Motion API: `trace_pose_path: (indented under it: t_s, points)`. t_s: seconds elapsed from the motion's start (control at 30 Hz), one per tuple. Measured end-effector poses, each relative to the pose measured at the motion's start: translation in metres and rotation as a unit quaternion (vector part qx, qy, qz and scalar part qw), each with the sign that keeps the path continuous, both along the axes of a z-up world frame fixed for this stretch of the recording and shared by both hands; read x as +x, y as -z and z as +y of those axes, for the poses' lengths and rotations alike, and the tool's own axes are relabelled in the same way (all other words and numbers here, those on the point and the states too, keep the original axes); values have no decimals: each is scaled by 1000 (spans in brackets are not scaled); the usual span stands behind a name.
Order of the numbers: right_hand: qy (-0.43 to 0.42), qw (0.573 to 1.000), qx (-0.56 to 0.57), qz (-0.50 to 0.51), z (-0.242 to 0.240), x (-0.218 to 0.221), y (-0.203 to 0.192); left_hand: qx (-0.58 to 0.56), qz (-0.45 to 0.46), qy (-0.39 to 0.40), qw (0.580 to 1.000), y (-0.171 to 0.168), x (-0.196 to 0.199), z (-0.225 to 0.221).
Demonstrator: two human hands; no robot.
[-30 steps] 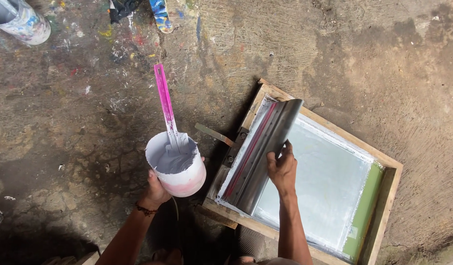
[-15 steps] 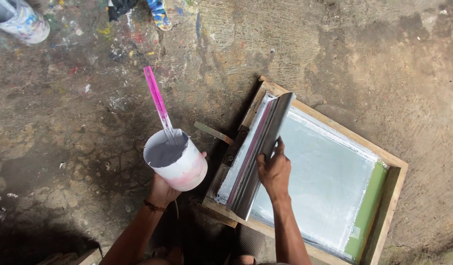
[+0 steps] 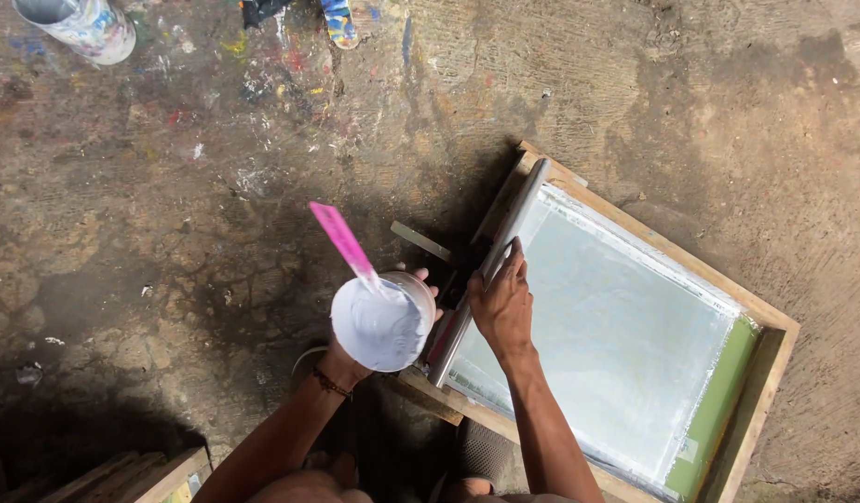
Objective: Applying ink to a screen printing frame and cleaning the squeegee with a spatula.
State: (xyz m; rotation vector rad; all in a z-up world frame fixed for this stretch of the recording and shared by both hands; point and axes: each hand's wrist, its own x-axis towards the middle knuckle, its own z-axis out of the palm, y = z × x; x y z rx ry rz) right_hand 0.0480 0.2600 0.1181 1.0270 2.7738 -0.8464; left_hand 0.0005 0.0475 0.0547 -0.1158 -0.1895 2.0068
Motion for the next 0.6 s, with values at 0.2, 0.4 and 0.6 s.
trace_pose_path:
  t_s: [0.2, 0.4, 0.6]
  points:
    - [-8, 995, -99, 16, 15, 1, -19, -90, 62, -166, 980, -1, 14, 14]
    - [-42, 997, 20, 67, 26, -22, -118, -253, 4, -131, 959, -7, 18, 14]
    - [-537, 722, 417, 131, -11, -49, -207, -241, 62, -88, 965, -16, 11, 12]
